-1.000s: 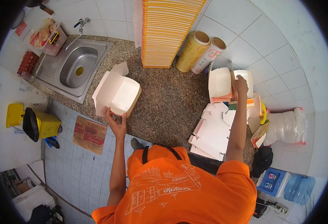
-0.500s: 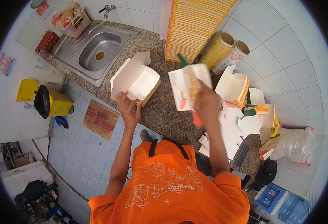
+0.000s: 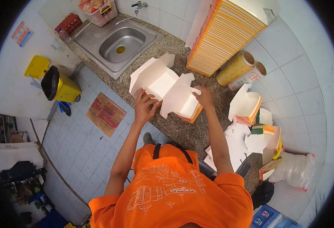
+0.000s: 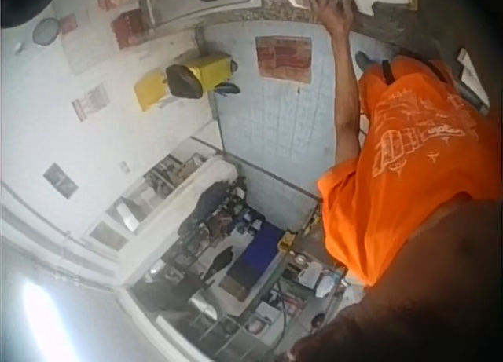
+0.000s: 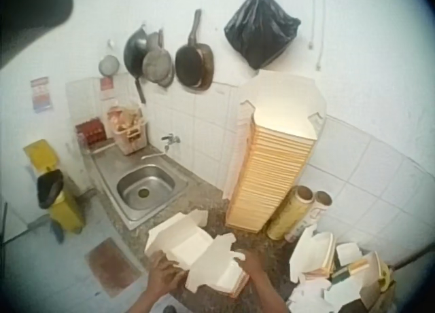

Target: The person assembles cardboard takeout boxes by folding them into shape by hand and then briefly walks to another area of the kitchen to retrieve a drink before returning.

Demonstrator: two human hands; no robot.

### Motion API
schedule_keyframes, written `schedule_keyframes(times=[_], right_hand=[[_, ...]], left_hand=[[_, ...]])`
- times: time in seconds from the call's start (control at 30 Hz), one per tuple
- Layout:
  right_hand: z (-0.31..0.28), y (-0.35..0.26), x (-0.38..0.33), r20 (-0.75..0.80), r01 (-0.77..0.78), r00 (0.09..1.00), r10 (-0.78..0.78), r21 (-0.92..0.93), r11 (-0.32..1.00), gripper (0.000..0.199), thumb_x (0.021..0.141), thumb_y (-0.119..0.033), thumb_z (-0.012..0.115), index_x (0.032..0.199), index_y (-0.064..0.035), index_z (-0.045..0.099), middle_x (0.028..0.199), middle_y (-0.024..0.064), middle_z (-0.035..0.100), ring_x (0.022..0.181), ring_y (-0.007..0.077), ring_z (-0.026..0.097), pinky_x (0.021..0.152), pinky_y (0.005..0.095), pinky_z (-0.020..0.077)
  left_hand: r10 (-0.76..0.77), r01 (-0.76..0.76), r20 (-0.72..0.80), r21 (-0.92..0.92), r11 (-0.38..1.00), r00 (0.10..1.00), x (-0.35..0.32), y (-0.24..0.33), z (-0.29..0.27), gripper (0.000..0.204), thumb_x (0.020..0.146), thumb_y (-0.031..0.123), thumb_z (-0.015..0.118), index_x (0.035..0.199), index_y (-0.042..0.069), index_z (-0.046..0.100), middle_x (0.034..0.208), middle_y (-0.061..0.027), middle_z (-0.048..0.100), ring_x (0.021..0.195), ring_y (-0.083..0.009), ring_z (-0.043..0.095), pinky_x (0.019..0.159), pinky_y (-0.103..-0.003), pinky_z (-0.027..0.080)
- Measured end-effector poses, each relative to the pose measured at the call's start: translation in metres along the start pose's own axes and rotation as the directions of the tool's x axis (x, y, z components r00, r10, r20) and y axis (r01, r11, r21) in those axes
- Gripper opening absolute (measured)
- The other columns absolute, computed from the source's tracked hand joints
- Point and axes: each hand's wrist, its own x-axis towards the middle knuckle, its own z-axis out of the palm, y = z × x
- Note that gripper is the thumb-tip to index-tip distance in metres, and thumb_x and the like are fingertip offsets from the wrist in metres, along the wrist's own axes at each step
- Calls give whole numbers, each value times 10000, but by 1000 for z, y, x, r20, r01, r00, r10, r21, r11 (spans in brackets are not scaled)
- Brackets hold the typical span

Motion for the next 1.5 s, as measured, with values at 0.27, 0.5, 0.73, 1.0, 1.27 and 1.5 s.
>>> schedule_keyframes(times=[0.27, 0.5, 0.73, 1.0, 1.27, 1.5], right_hand=[[-94, 61, 58, 14, -82, 996, 84, -121, 989, 99, 935, -139, 545, 992, -92, 611, 837, 227, 677, 810, 427, 665, 706, 527, 493], [-113, -56, 110, 5, 131, 990, -143, 360, 924, 196, 914, -157, 651, 1062, -30, 635, 895, 176, 666, 786, 296, 651, 708, 421, 509], [23, -105, 127, 275, 199, 930, -244, 182, 963, 240, 788, -114, 691, 1019, -49, 686, 893, 191, 694, 895, 405, 659, 779, 506, 504], [25, -127, 135, 283, 153, 943, -177, 104, 983, 200, 800, -106, 685, 962, 2, 640, 943, 253, 677, 920, 439, 648, 800, 519, 501], [21, -131, 118, 172, 207, 961, -216, 73, 976, 212, 809, -58, 674, 982, 29, 591, 943, 253, 645, 912, 441, 630, 793, 507, 493], [-4, -156, 95, 28, 275, 959, -282, 146, 950, 291, 836, -123, 700, 1073, 7, 594, 1102, 215, 619, 1035, 398, 610, 856, 495, 487]], left_hand=[[40, -40, 9, 3, 999, 999, 6, -6, -17, 144, 742, 156, 803, 876, 131, 757, 977, -57, 654, 1196, -373, 542, 1039, -506, 440], [90, -89, 102, -11, 996, 991, 5, -18, -20, 214, 711, 132, 814, 918, 136, 762, 1047, -43, 666, 1218, -329, 527, 1085, -496, 398], [123, -123, -8, 14, 992, 992, 3, -12, -4, 245, 711, 195, 831, 950, 167, 789, 1074, 35, 722, 1174, -268, 557, 1106, -515, 368], [35, -30, -153, 35, 999, 988, -9, -19, -19, 178, 686, 283, 849, 713, 145, 739, 835, 47, 704, 1139, -248, 565, 1052, -494, 394], [9, -37, -164, -174, 984, 987, 1, -17, -26, 232, 654, 318, 847, 674, 137, 703, 803, 50, 688, 1098, -237, 568, 1038, -462, 388], [2, -12, -51, -181, 983, 999, 0, -31, -20, 259, 741, 356, 834, 689, 124, 730, 845, 22, 720, 1090, -227, 585, 1070, -469, 379]])
